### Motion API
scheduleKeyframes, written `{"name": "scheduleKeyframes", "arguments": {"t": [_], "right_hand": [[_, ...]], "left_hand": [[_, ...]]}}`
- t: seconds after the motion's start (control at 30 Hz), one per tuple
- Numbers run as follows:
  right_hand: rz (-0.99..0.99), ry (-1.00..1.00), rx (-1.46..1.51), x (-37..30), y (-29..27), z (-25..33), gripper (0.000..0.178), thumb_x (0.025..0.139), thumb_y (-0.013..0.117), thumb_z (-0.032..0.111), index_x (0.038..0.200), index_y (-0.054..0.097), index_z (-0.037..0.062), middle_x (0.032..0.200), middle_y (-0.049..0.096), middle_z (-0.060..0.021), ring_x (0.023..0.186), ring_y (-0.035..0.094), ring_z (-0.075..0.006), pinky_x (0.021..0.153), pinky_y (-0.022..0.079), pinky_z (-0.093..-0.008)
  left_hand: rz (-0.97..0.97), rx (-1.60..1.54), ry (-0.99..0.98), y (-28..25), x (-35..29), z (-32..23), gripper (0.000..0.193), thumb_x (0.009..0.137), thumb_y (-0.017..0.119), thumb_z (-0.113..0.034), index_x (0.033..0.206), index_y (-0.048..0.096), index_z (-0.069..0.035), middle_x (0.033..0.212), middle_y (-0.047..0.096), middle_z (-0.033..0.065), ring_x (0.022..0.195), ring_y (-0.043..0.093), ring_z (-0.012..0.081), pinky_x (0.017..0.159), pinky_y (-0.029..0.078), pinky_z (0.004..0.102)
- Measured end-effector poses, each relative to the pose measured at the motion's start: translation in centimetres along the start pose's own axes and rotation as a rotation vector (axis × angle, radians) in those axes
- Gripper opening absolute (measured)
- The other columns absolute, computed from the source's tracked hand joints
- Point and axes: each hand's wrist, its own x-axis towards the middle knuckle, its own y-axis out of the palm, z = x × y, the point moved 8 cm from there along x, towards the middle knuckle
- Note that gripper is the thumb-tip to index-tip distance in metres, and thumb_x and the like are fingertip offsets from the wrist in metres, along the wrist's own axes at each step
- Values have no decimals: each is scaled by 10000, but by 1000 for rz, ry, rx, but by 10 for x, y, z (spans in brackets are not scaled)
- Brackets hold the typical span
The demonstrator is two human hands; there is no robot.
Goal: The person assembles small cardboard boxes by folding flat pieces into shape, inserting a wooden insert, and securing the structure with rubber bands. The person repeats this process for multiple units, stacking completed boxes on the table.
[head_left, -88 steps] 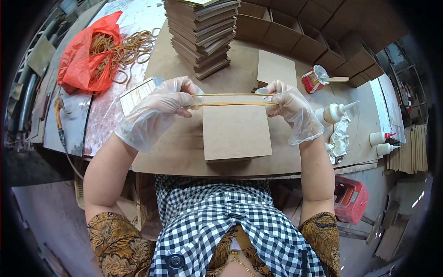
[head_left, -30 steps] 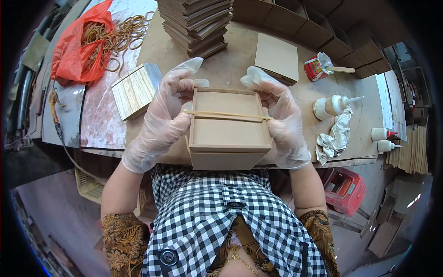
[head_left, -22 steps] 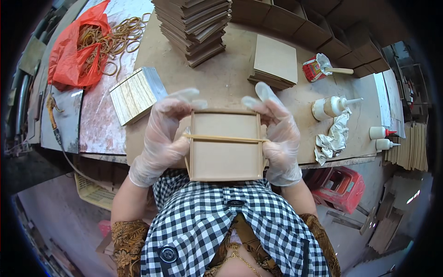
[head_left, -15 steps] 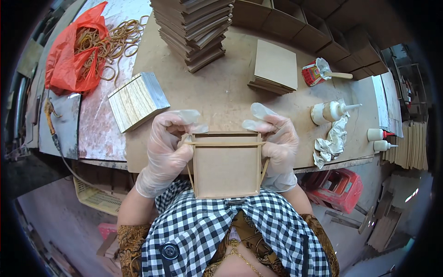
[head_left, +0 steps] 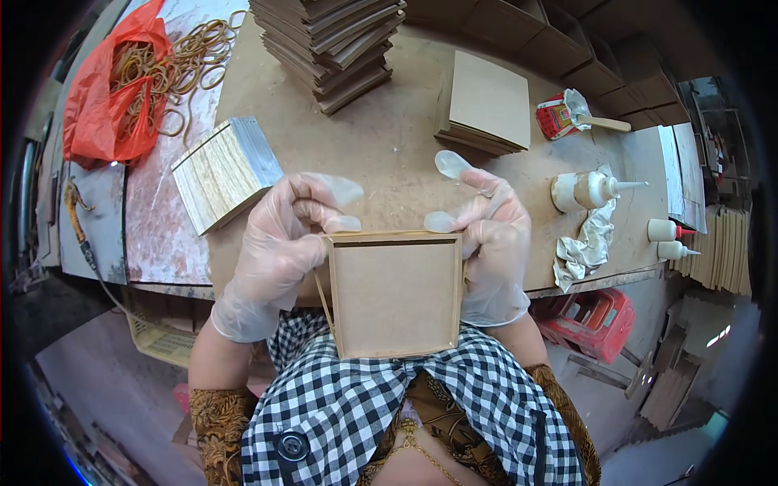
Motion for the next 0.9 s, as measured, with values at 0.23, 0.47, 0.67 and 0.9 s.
{"name": "scheduleKeyframes", "arguments": {"t": [0.23,0.47,0.67,0.9], "right_hand": [[267,29,149,-15,4,-1,653,677,563,-97,1327,499,-66,1209,647,-255,1043,674,-267,781,562,-315],[281,-259,301,-13,-10,3,795,978,491,499,1494,284,-69,1633,197,-240,1531,175,-353,1243,134,-479],[372,-486,-294,-30,15,7,1001,984,214,747,1560,227,-72,1657,161,-238,1546,157,-330,1262,69,-440],[628,-631,-510,-46,39,-3,683,1078,398,367,1609,157,13,1681,142,-190,1554,154,-322,1248,98,-430]], "left_hand": [[104,-166,-229,-27,-16,33,312,786,858,-57,1014,646,-58,1248,668,112,1157,653,204,1017,502,340],[-57,158,293,-25,-17,14,679,879,742,-343,1466,501,-101,1643,276,179,1500,297,328,1209,253,466],[-34,-253,351,-18,-22,12,834,921,532,-645,1554,400,-119,1655,251,193,1536,220,325,1211,210,451],[-11,398,444,22,-36,20,647,1020,473,-304,1579,245,-71,1628,257,212,1529,200,318,1244,144,459]]}}
